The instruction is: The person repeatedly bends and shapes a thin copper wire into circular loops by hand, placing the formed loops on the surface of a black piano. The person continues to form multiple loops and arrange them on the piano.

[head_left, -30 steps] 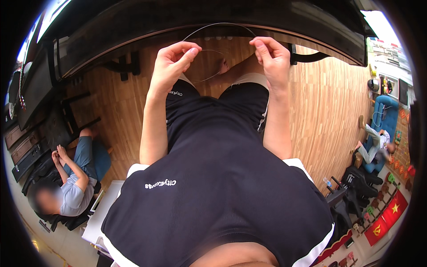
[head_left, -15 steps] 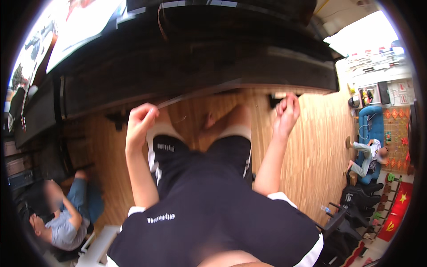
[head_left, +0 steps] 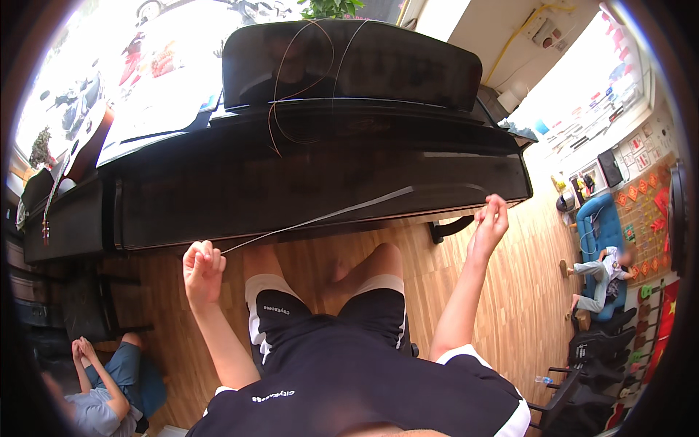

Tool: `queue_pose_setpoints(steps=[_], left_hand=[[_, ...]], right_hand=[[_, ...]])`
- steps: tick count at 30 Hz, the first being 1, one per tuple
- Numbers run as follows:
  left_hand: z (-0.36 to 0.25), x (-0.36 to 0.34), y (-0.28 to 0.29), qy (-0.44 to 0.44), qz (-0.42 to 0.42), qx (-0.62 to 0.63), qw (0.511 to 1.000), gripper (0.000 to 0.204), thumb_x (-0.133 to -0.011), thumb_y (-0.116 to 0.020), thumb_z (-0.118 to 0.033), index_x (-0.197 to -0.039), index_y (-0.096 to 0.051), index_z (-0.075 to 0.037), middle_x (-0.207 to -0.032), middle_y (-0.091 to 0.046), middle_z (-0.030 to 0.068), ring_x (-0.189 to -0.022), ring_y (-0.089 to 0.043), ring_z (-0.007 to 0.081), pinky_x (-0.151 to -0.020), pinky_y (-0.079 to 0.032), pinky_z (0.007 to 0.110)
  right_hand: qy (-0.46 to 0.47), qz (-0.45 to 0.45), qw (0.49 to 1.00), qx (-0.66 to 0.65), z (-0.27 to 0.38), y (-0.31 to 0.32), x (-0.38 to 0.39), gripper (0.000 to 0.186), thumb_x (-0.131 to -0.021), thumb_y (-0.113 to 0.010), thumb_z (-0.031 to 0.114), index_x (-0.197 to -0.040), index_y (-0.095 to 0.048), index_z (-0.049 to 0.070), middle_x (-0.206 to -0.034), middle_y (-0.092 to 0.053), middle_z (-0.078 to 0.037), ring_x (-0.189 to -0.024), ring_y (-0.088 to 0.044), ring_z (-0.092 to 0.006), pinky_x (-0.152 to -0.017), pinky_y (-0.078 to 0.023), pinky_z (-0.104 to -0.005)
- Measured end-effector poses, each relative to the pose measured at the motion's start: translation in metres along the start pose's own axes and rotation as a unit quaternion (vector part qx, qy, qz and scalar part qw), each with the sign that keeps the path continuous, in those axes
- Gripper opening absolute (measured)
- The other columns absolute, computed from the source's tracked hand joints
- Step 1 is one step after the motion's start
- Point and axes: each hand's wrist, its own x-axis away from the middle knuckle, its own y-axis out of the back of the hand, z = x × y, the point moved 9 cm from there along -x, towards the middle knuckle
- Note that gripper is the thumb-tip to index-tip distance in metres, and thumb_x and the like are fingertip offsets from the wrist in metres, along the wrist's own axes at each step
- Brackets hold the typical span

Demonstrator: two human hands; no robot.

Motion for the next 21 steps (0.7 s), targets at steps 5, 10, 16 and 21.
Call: queue_pose_setpoints(steps=[5, 10, 16, 21], left_hand=[[0.027, -0.027, -0.090, 0.005, 0.099, 0.134, 0.986, 0.020, -0.099, -0.058, -0.021, -0.086, -0.052, -0.006, -0.074, -0.039, -0.0016, -0.062, -0.035, 0.0088, -0.055, -0.028, 0.025], [0.046, -0.072, -0.177, -0.007, 0.209, 0.051, 0.976, 0.017, -0.099, -0.054, -0.014, -0.084, -0.052, -0.006, -0.078, -0.047, 0.0019, -0.073, -0.043, 0.0131, -0.066, -0.035, 0.027], [0.023, -0.127, -0.241, -0.120, 0.281, -0.092, 0.948, 0.013, -0.098, -0.054, -0.010, -0.090, -0.060, -0.003, -0.090, -0.055, 0.0039, -0.090, -0.051, 0.0155, -0.084, -0.041, 0.029], [0.018, -0.150, -0.267, -0.134, 0.273, -0.156, 0.940, 0.013, -0.099, -0.056, -0.011, -0.092, -0.062, -0.001, -0.093, -0.055, 0.0030, -0.087, -0.049, 0.0110, -0.081, -0.039, 0.026]], right_hand=[[0.076, 0.071, 0.994, -0.026, 0.054, -0.078, -0.055, 0.011, -0.099, -0.058, 0.014, -0.101, -0.064, 0.005, -0.098, -0.060, -0.003, -0.064, -0.042, -0.0032, -0.050, -0.031, -0.0189], [0.079, 0.138, 0.977, -0.139, 0.083, -0.168, -0.125, 0.011, -0.099, -0.056, 0.012, -0.101, -0.064, 0.005, -0.096, -0.059, -0.001, -0.061, -0.036, -0.0024, -0.050, -0.030, -0.0188], [0.067, 0.291, 0.943, -0.146, 0.102, -0.276, -0.189, 0.011, -0.101, -0.053, 0.013, -0.105, -0.062, 0.009, -0.097, -0.056, 0.002, -0.064, -0.042, -0.0056, -0.053, -0.038, -0.0214], [0.088, 0.323, 0.939, -0.078, 0.108, -0.330, -0.213, 0.013, -0.100, -0.051, 0.015, -0.102, -0.063, 0.010, -0.097, -0.057, 0.000, -0.085, -0.068, -0.0149, -0.057, -0.051, -0.0247]])
